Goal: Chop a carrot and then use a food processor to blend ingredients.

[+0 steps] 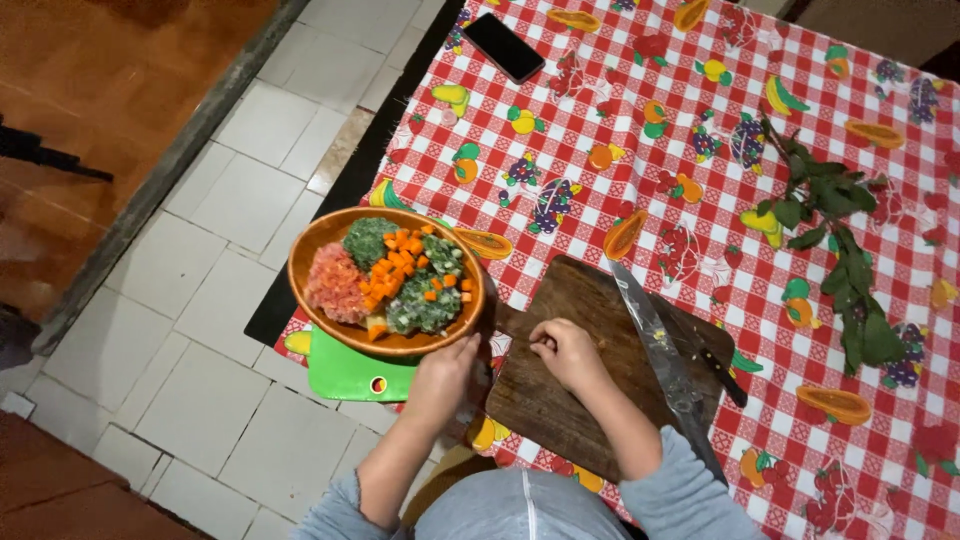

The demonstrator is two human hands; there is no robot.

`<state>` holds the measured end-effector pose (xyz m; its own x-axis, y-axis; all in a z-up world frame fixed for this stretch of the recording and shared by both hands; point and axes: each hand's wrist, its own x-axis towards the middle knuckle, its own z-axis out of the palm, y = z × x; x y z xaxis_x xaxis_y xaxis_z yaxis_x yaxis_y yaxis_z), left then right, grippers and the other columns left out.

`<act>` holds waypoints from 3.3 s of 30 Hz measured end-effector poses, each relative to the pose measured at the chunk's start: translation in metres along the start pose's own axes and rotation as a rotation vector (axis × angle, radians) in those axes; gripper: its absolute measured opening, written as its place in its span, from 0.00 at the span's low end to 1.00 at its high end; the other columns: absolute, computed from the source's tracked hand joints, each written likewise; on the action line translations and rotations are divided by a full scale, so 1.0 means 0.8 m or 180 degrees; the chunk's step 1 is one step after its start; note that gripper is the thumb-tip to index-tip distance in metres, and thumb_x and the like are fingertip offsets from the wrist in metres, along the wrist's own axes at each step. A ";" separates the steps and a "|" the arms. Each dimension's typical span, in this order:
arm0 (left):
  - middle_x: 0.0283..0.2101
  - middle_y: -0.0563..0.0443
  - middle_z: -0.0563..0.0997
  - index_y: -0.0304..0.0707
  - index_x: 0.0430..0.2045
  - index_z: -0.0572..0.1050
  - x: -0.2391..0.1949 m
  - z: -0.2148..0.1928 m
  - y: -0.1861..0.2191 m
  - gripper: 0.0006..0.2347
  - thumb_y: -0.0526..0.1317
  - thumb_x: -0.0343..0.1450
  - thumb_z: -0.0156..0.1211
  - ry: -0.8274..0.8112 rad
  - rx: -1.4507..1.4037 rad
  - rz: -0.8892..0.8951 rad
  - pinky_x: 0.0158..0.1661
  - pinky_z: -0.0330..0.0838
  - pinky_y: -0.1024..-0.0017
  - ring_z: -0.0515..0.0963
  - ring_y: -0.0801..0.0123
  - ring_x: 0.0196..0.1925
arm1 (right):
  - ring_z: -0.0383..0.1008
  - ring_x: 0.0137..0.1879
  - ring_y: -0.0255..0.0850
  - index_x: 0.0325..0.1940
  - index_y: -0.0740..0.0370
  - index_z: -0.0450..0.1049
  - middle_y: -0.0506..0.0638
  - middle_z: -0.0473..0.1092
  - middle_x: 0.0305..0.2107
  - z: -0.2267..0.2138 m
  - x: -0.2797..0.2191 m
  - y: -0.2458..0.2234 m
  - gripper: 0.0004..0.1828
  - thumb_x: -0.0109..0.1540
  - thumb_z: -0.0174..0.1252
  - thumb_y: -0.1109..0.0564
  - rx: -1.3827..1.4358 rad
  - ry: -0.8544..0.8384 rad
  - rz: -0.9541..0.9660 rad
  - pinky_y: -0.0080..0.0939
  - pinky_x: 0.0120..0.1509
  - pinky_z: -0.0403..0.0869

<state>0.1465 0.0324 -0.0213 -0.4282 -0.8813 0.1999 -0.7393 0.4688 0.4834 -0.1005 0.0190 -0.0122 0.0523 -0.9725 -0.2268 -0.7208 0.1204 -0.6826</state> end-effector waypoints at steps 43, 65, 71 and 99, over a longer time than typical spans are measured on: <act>0.55 0.43 0.79 0.35 0.40 0.81 -0.043 -0.050 -0.030 0.12 0.36 0.63 0.67 -0.0100 -0.0388 -0.0640 0.57 0.71 0.59 0.76 0.50 0.58 | 0.77 0.36 0.30 0.42 0.62 0.73 0.47 0.77 0.31 0.018 0.023 -0.044 0.05 0.65 0.59 0.59 0.1954 -0.0069 0.0520 0.31 0.39 0.76; 0.60 0.45 0.78 0.36 0.39 0.82 -0.020 0.047 0.107 0.10 0.37 0.66 0.67 0.0173 -0.0698 0.0032 0.64 0.65 0.53 0.71 0.51 0.67 | 0.70 0.54 0.52 0.44 0.60 0.75 0.54 0.73 0.42 -0.131 -0.194 0.088 0.25 0.48 0.76 0.49 -0.1040 0.1109 0.1173 0.53 0.56 0.72; 0.67 0.52 0.73 0.51 0.31 0.84 -0.024 0.055 0.137 0.07 0.43 0.62 0.72 0.0005 -0.0131 0.0079 0.70 0.51 0.44 0.61 0.52 0.75 | 0.70 0.63 0.47 0.37 0.57 0.78 0.46 0.74 0.52 -0.130 -0.191 0.135 0.15 0.59 0.71 0.44 -0.1176 0.1193 0.0872 0.51 0.67 0.72; 0.61 0.39 0.79 0.34 0.61 0.74 -0.307 -0.136 0.019 0.26 0.48 0.70 0.68 0.2156 -0.3620 -0.2077 0.60 0.70 0.65 0.77 0.60 0.62 | 0.59 0.75 0.44 0.80 0.60 0.49 0.55 0.58 0.72 0.091 -0.149 -0.226 0.49 0.66 0.27 0.24 0.4255 -0.3153 -0.0121 0.51 0.74 0.60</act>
<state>0.2968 0.2493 0.0298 0.3685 -0.9225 -0.1146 0.2316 -0.0283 0.9724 0.0742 0.1280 0.0877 0.8209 -0.5470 -0.1643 0.3249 0.6838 -0.6534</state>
